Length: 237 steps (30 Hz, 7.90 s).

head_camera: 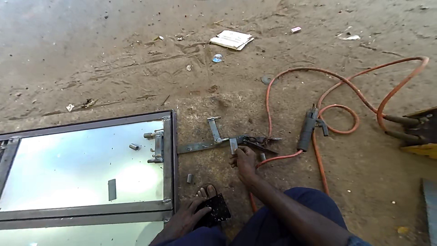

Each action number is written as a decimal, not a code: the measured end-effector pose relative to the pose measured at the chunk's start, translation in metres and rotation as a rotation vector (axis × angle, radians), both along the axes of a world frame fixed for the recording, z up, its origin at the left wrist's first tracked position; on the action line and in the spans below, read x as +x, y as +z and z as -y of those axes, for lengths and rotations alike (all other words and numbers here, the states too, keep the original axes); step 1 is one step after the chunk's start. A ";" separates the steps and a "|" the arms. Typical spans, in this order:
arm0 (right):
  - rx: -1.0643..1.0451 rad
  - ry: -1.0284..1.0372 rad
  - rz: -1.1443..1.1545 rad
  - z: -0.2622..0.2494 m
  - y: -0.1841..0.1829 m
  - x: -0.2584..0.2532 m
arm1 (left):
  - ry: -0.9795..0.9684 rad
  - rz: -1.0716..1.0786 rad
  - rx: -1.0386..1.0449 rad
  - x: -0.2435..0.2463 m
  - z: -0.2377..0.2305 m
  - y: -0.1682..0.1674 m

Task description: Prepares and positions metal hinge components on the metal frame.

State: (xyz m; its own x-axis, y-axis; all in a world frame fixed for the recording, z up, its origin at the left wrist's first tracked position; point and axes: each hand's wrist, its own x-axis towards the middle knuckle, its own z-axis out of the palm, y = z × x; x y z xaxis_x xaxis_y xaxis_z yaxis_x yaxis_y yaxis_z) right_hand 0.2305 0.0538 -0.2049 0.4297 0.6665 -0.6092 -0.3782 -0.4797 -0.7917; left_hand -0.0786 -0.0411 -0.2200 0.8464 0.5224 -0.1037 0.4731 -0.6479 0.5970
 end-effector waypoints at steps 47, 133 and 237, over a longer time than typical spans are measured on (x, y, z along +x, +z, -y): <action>0.225 0.486 0.587 -0.012 -0.021 -0.014 | 0.010 0.020 0.038 -0.002 -0.001 -0.002; 0.501 0.811 0.442 -0.162 -0.019 -0.011 | 0.025 -0.010 -0.192 -0.004 -0.007 0.007; 0.282 1.056 0.571 -0.149 -0.023 -0.021 | 0.014 -0.056 -0.234 -0.001 -0.011 0.015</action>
State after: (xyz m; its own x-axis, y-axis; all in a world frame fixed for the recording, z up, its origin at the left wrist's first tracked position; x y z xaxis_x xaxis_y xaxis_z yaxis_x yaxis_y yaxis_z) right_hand 0.2092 0.2024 -0.2283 -0.2420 0.9261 -0.2895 0.5250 -0.1260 -0.8417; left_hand -0.0799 -0.0296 -0.2050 0.8285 0.4906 -0.2699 0.5180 -0.4882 0.7024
